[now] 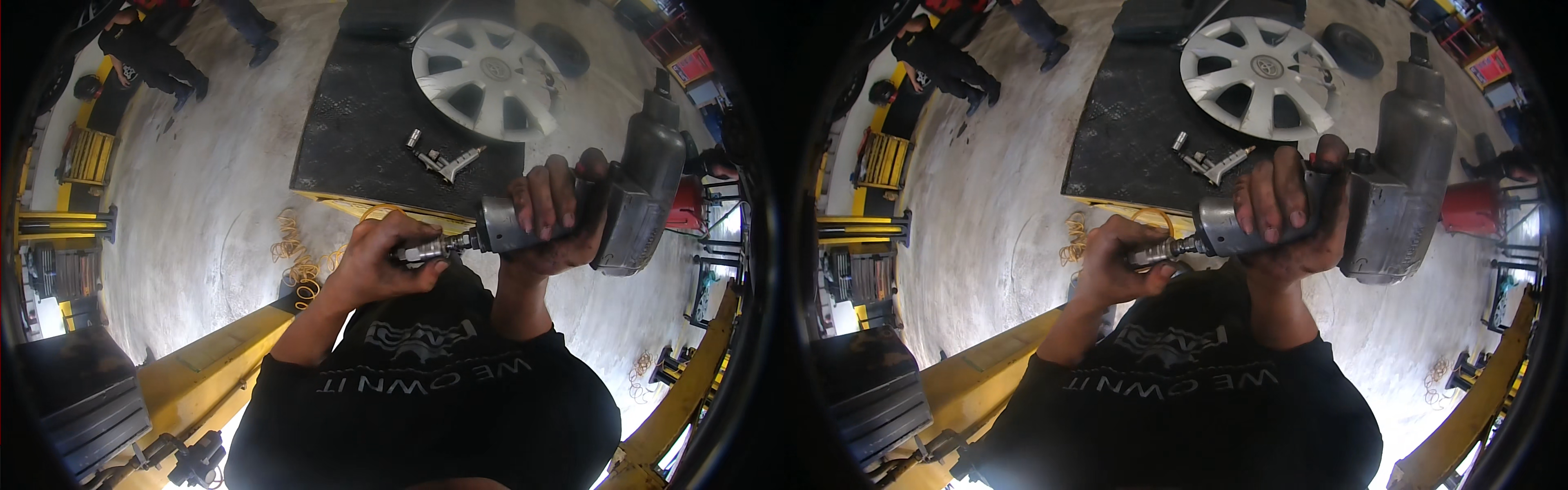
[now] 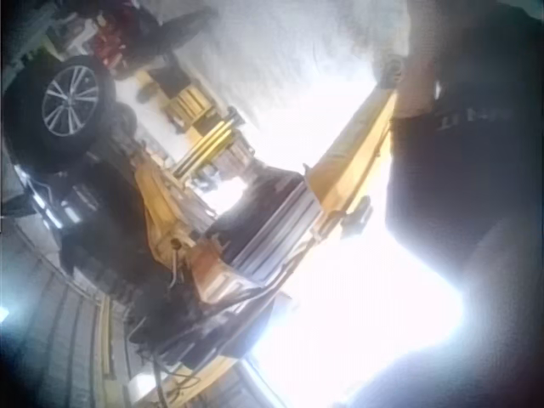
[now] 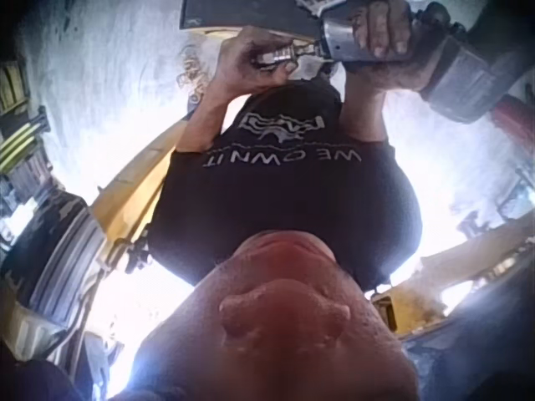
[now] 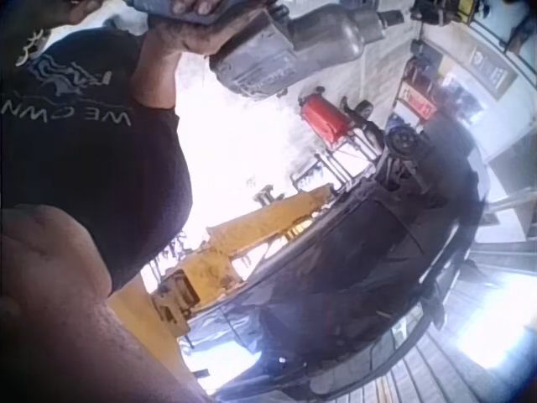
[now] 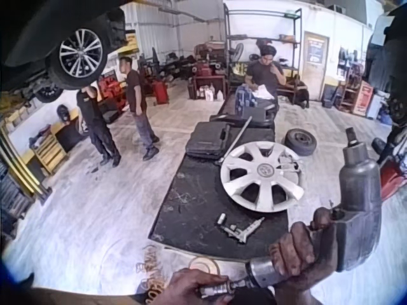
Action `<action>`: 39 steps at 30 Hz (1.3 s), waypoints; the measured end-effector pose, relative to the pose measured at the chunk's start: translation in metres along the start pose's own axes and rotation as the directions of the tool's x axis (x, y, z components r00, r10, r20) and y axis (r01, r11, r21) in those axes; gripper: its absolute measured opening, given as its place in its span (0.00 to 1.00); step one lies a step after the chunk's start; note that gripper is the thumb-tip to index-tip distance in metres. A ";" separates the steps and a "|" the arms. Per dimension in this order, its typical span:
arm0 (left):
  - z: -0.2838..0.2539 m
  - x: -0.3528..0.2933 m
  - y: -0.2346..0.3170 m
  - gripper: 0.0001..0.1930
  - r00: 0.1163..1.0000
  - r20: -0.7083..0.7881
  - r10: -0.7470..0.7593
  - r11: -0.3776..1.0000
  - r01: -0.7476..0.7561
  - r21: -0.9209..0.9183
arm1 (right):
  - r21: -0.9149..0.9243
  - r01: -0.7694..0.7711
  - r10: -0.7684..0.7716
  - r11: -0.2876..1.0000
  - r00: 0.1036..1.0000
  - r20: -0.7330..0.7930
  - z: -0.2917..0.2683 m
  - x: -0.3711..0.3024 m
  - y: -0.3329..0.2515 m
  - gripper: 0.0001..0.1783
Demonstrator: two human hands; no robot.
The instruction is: The person attaches a socket to a pneumatic impact wrench to loosen bolts under a raised vehicle, loosens bolts using a breaker bar, and operates the pneumatic impact wrench under the vehicle again.
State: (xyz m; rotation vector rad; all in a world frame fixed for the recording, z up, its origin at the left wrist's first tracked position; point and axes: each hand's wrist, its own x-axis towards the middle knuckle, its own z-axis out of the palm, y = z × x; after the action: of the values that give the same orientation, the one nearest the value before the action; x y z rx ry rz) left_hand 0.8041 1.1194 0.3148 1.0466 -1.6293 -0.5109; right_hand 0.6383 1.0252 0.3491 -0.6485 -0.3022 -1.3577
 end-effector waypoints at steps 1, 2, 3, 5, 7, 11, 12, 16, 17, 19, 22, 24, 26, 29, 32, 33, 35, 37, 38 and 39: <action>0.001 0.004 0.001 0.19 1.000 0.002 -0.002 1.000 0.002 -0.002 | -0.005 -0.005 0.005 1.000 1.000 0.031 -0.001 0.001 -0.001 0.13; 0.002 0.007 0.001 0.19 0.999 0.034 -0.009 1.000 0.008 0.025 | -0.002 -0.008 0.008 1.000 0.999 0.031 -0.001 0.001 -0.001 0.13; 0.002 0.008 0.002 0.18 0.998 0.067 -0.018 0.999 0.014 0.052 | -0.013 -0.013 0.014 1.000 0.999 0.045 -0.001 0.001 -0.001 0.13; 0.002 0.010 0.003 0.18 0.997 0.075 -0.025 0.999 0.024 0.022 | -0.021 -0.019 0.020 1.000 0.998 0.056 0.001 0.002 -0.002 0.13; 0.001 0.012 0.004 0.18 0.996 0.088 -0.033 0.999 0.034 -0.009 | -0.046 -0.047 0.051 0.998 0.994 0.099 0.005 0.002 -0.005 0.12; 0.003 0.014 0.001 0.20 0.997 0.070 0.030 1.000 -0.031 0.004 | -0.100 -0.042 0.051 0.994 0.995 0.089 0.005 -0.002 -0.004 0.10; 0.003 0.013 -0.001 0.21 0.996 0.082 0.017 0.999 -0.014 -0.029 | -0.092 -0.045 0.053 0.995 0.994 0.094 0.003 -0.003 -0.003 0.10; 0.006 0.010 -0.003 0.27 0.997 0.074 0.022 0.999 -0.019 -0.040 | -0.099 -0.033 0.045 0.995 0.992 0.122 -0.002 -0.003 -0.002 0.12; 0.006 0.008 -0.001 0.30 0.991 0.129 -0.045 0.998 0.051 -0.045 | -0.098 -0.037 0.049 0.994 0.991 0.128 -0.003 -0.003 -0.004 0.12; 0.005 0.003 -0.003 0.32 0.977 0.180 -0.113 0.991 0.123 -0.047 | -0.127 -0.115 0.127 0.985 0.988 0.090 -0.007 -0.009 -0.009 0.16; 0.005 -0.009 -0.044 0.26 0.913 0.197 -0.356 0.931 0.364 -0.005 | -0.212 -0.112 0.111 0.971 0.994 -0.015 -0.020 -0.023 -0.013 0.19; 0.005 -0.002 -0.089 0.19 0.900 -0.076 -0.430 0.896 0.435 0.087 | -0.240 -0.088 0.087 0.967 0.996 -0.011 -0.033 -0.029 -0.014 0.18; 0.005 0.020 -0.140 0.20 0.855 -0.153 -0.495 0.829 0.518 0.212 | -0.293 -0.052 0.053 0.955 0.999 -0.003 -0.035 -0.032 -0.019 0.15; 0.021 0.059 -0.173 0.23 0.857 -0.064 -0.511 0.630 0.424 0.650 | -0.350 -0.079 0.072 0.933 0.997 -0.032 -0.032 -0.036 -0.030 0.14; 0.042 0.077 -0.185 0.27 0.862 0.054 -0.504 0.594 0.300 0.747 | -0.370 -0.155 0.127 0.916 0.987 -0.100 -0.039 -0.053 -0.042 0.15; 0.046 0.081 -0.186 0.28 0.853 0.133 -0.505 0.615 0.247 0.749 | -0.326 -0.217 0.173 0.920 0.972 -0.159 -0.040 -0.058 -0.046 0.16; 0.047 0.083 -0.189 0.28 0.798 0.192 -0.571 0.615 0.260 0.744 | -0.363 -0.250 0.204 0.897 0.966 -0.161 -0.047 -0.061 -0.050 0.18; 0.036 0.069 -0.205 0.21 0.900 0.137 -0.414 0.695 0.216 0.686 | -0.363 -0.254 0.221 0.897 0.967 -0.130 -0.050 -0.065 -0.050 0.18; 0.030 0.067 -0.206 0.18 0.928 0.108 -0.357 0.731 0.206 0.650 | -0.364 -0.302 0.266 0.881 0.953 -0.148 -0.052 -0.068 -0.051 0.17; 0.025 0.068 -0.196 0.18 0.936 0.094 -0.340 0.733 0.201 0.650 | -0.365 -0.354 0.311 0.861 0.934 -0.173 -0.055 -0.066 -0.053 0.17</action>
State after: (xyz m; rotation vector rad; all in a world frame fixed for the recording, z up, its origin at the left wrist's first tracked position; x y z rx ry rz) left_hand 0.8511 0.9562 0.1932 1.8131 -1.9003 -0.2553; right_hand 0.5645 1.0419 0.2822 -0.9103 0.1754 -1.1157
